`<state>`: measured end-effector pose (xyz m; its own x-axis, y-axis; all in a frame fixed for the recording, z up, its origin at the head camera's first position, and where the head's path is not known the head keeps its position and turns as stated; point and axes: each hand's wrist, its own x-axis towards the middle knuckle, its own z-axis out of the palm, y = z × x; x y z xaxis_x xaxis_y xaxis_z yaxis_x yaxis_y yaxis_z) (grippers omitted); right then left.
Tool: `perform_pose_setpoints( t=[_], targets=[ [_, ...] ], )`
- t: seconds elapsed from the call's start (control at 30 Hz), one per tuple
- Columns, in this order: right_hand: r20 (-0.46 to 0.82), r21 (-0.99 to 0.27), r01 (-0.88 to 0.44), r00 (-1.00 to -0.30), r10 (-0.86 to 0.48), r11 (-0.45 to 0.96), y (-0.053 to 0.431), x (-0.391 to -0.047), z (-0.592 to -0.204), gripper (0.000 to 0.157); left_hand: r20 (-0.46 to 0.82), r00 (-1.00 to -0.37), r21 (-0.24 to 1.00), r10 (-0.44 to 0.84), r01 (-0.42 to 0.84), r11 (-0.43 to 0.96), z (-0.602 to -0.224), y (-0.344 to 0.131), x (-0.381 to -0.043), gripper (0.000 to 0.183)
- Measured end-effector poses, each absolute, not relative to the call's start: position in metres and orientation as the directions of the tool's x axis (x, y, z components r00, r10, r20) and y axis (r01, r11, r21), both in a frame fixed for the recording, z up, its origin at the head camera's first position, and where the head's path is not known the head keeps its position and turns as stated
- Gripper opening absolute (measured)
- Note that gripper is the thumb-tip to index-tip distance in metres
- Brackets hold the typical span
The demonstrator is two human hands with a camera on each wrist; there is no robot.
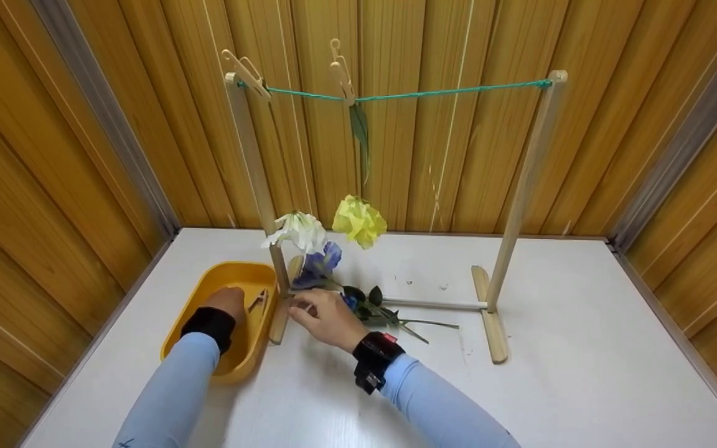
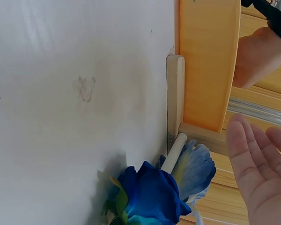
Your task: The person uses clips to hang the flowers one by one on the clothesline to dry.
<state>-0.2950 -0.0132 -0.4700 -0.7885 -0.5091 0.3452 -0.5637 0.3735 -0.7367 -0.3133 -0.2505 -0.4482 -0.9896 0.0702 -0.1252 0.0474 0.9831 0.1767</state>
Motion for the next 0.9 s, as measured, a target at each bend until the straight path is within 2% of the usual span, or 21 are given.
perform_pose_setpoints(
  t=[0.2, 0.53, 0.9],
  targets=[
    [0.357, -0.734, -0.569, -0.788, -0.501, 0.371, -0.005, -0.294, -0.471, 0.027, -0.018, -0.991, 0.183, 0.13, 0.124, 0.975, -0.445, -0.252, -0.313, 0.007],
    [0.389, -0.714, -0.589, -0.783, -0.485, 0.378, 0.015, -0.292, -0.472, 0.028, 0.102, -0.981, 0.148, 0.163, 0.177, 0.973, -0.428, -0.239, -0.293, 0.016],
    [0.451, -0.761, -0.585, -0.788, -0.42, 0.28, 0.039, -0.287, -0.475, 0.027, 0.231, -0.954, 0.422, 0.194, 0.277, 0.863, -0.41, -0.185, -0.262, 0.012]
  ],
)
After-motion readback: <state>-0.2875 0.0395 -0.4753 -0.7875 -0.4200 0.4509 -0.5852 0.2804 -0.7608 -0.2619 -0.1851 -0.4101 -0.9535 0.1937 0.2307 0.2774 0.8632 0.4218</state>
